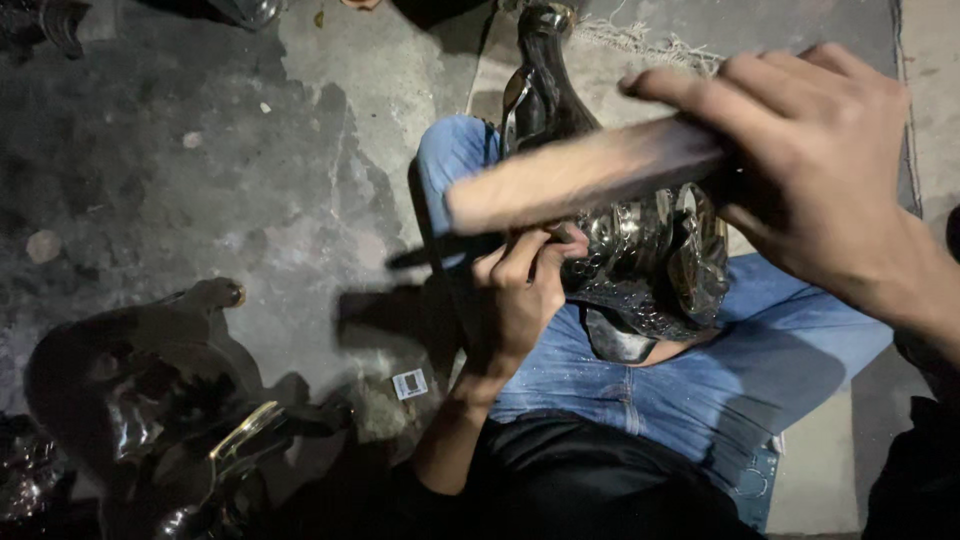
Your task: The person sits on the floor with a dark metal animal sculpture on their lap and hammers a punch against its textured surface using a wooden mallet, repositioning the punch repeatedly to work different spots on the figure's body.
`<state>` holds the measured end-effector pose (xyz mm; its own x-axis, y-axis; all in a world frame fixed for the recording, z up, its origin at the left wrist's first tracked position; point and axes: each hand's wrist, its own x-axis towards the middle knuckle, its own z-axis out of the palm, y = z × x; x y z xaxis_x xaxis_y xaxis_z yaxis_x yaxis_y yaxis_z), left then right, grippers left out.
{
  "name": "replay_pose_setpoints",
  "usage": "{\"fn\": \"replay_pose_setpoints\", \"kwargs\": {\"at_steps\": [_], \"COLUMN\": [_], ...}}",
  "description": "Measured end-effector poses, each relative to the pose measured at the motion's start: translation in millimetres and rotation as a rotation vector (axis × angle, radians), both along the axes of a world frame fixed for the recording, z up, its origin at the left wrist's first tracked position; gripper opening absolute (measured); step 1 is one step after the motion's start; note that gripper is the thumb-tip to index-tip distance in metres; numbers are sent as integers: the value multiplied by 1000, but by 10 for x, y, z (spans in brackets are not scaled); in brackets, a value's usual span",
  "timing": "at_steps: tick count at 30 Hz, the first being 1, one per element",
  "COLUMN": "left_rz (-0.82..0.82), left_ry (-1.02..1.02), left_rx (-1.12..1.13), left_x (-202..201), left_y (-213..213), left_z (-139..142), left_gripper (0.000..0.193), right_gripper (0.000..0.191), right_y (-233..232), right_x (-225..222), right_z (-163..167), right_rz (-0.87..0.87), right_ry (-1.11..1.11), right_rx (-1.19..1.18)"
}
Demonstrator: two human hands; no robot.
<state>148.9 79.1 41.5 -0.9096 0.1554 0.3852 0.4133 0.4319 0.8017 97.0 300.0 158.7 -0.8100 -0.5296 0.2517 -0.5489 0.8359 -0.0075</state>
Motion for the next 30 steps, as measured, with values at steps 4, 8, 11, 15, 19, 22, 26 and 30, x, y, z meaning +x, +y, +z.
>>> {"fn": "replay_pose_setpoints", "kwargs": {"at_steps": [4,8,11,15,19,22,26,30], "left_rz": [35,16,-24,-75,-51,58,-5,-225], "left_ry": [-70,12,-29,124,-32,-1,-222,-320], "left_rx": [75,61,39,-195,117,83,480,251], "left_x": [2,-37,-28,12,15,-64,-214,-339], "left_y": [1,29,-20,-63,-23,-16,-272,-387], "left_z": [-45,-58,8,77,-15,-124,-122,-18], "left_gripper": [10,17,19,12,10,9,10,15], "right_gripper": [66,56,55,62,37,61,68,59], "right_y": [84,85,31,-42,-169,-71,169,265], "right_x": [106,123,120,147,151,271,577,818], "right_z": [-101,-144,3,350,331,214,-27,-469], "right_rz": [-23,-62,-90,-93,-123,-244,-279,-413], "right_ry": [82,122,57,133,56,-262,-140,-169], "right_rx": [333,576,481,703,299,593,87,-447]}}
